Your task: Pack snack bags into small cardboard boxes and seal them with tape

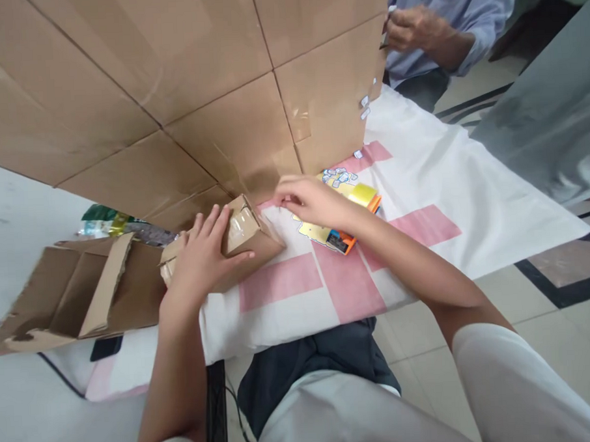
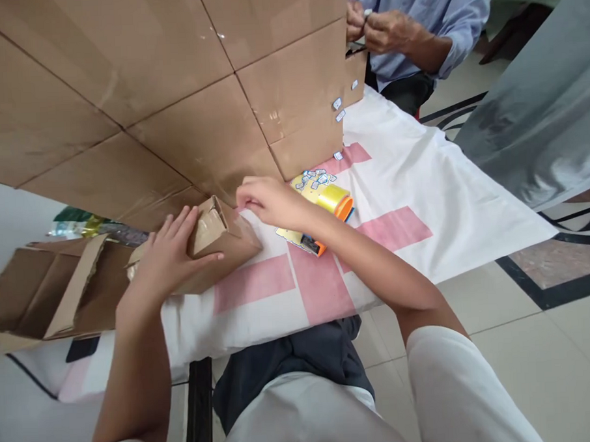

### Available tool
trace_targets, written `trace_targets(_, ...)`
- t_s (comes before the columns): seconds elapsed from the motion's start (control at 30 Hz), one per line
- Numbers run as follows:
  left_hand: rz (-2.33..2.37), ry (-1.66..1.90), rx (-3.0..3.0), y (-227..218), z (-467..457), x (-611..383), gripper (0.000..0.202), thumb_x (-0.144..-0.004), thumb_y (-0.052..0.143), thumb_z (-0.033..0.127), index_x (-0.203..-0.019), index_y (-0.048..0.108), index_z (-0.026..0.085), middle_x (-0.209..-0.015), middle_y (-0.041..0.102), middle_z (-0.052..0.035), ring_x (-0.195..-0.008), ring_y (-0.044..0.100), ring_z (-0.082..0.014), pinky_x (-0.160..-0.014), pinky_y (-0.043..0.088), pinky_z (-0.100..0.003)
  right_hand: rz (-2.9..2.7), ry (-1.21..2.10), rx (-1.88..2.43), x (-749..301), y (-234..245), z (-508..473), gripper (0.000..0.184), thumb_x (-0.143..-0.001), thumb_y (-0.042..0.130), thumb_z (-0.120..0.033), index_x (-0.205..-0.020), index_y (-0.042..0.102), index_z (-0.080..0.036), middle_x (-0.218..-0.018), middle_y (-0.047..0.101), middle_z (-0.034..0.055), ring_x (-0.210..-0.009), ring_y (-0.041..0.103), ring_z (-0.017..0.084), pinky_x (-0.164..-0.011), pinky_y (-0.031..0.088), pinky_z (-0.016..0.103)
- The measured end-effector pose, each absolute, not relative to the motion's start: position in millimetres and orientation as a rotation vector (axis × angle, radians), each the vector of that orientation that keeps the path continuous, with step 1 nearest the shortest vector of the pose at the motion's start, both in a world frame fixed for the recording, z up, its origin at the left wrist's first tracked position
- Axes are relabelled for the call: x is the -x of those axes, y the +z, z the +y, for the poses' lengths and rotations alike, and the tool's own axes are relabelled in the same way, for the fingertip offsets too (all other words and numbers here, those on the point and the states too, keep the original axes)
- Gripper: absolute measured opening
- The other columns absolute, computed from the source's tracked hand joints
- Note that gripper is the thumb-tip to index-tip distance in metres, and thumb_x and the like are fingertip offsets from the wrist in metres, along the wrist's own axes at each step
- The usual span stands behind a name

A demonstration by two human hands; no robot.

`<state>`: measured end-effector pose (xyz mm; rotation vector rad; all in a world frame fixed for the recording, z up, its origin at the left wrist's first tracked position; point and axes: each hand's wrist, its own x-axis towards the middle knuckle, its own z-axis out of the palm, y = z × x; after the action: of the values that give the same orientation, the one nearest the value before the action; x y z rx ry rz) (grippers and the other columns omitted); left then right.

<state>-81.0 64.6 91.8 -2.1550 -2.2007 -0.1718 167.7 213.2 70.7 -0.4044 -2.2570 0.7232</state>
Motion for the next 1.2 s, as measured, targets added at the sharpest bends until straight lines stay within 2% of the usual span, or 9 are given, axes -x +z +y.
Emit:
trace_targets(0.1,-2.095,-0.16,2.346,80,60,113,0.102,-0.084,0.063,0.074,-0.166,0.022,0.029,-0.171,0.029,-0.0096,-0.158,0.023,-0.0408,-0.125,0.025,-0.061,-2.358,0.79,0.505,-135,47,200,0.031,-0.085,0.048,0.001,-0.104,0.066,-0.016,-0.095,0.067,0.0047,-0.088,0.06,0.018,-0.075,0.04,0.028)
trace_targets(0.2,-2.004,-0.2,2.424,73,50,123,0.104,-0.083,0.063,0.077,-0.166,0.021,0.031,-0.17,0.032,-0.008,-0.159,0.023,-0.0385,-0.127,0.022,-0.06,-2.425,0.897,0.518,-126,24,191,0.044,-0.089,0.048,-0.002,-0.129,0.054,-0.02,-0.1,0.07,0.0035,-0.088,0.062,0.019,-0.072,0.041,0.027)
trace_targets(0.3,-1.975,-0.234,2.443,72,44,124,0.102,-0.084,0.063,0.077,-0.166,0.021,0.033,-0.169,0.034,-0.0073,-0.159,0.022,-0.0377,-0.127,0.022,-0.06,-2.466,0.912,0.478,-127,12,183,0.051,-0.091,0.05,-0.004,-0.138,0.044,-0.022,-0.103,0.071,0.0029,-0.089,0.064,0.019,-0.072,0.042,0.028)
trace_targets(0.53,-2.0,-0.271,2.445,72,46,123,0.098,-0.084,0.062,0.076,-0.165,0.025,0.033,-0.169,0.035,-0.0066,-0.158,0.024,-0.0395,-0.126,0.024,-0.062,-2.279,0.777,0.71,-109,-14,163,0.034,-0.094,0.051,-0.01,-0.127,0.05,-0.019,-0.112,0.066,0.0086,-0.102,0.063,0.023,-0.085,0.048,0.035)
trace_targets(0.7,-2.015,-0.293,2.412,72,47,122,0.095,-0.086,0.062,0.073,-0.164,0.026,0.034,-0.169,0.035,-0.0054,-0.158,0.025,-0.0392,-0.124,0.027,-0.062,-1.875,0.936,0.919,-98,-38,135,0.009,-0.095,0.055,-0.018,-0.101,0.062,-0.017,-0.104,0.062,0.0088,-0.098,0.061,0.022,-0.09,0.051,0.036)
trace_targets(0.83,-1.991,-0.301,2.424,70,47,121,0.093,-0.087,0.06,0.072,-0.164,0.028,0.032,-0.169,0.035,-0.0071,-0.158,0.025,-0.0391,-0.125,0.025,-0.061,-1.724,1.19,0.838,-96,-46,110,0.026,-0.095,0.046,-0.013,-0.109,0.069,-0.017,-0.099,0.059,0.006,-0.089,0.062,0.017,-0.084,0.052,0.031)
trace_targets(0.97,-2.018,-0.285,2.427,69,47,121,0.089,-0.087,0.061,0.07,-0.163,0.032,0.032,-0.169,0.035,-0.0078,-0.158,0.024,-0.039,-0.126,0.021,-0.063,-1.71,1.268,0.77,-98,-49,102,0.033,-0.093,0.043,-0.011,-0.108,0.073,-0.015,-0.096,0.056,0.005,-0.089,0.059,0.016,-0.085,0.052,0.03)
trace_targets(1.1,-2.046,-0.285,2.416,69,48,120,0.09,-0.087,0.061,0.069,-0.163,0.033,0.03,-0.168,0.035,-0.0084,-0.159,0.024,-0.039,-0.126,0.021,-0.063,-1.706,1.368,0.882,-98,-52,109,0.053,-0.09,0.044,-0.009,-0.139,0.064,-0.017,-0.099,0.057,0.0043,-0.083,0.055,0.015,-0.084,0.052,0.032)
trace_targets(1.2,-2.037,-0.281,2.421,70,49,119,0.09,-0.086,0.061,0.069,-0.162,0.034,0.029,-0.169,0.034,-0.0087,-0.159,0.023,-0.0391,-0.126,0.02,-0.063,-1.741,1.4,0.89,-96,-54,116,0.063,-0.086,0.045,-0.007,-0.148,0.058,-0.016,-0.099,0.056,0.0052,-0.09,0.056,0.017,-0.092,0.051,0.036)
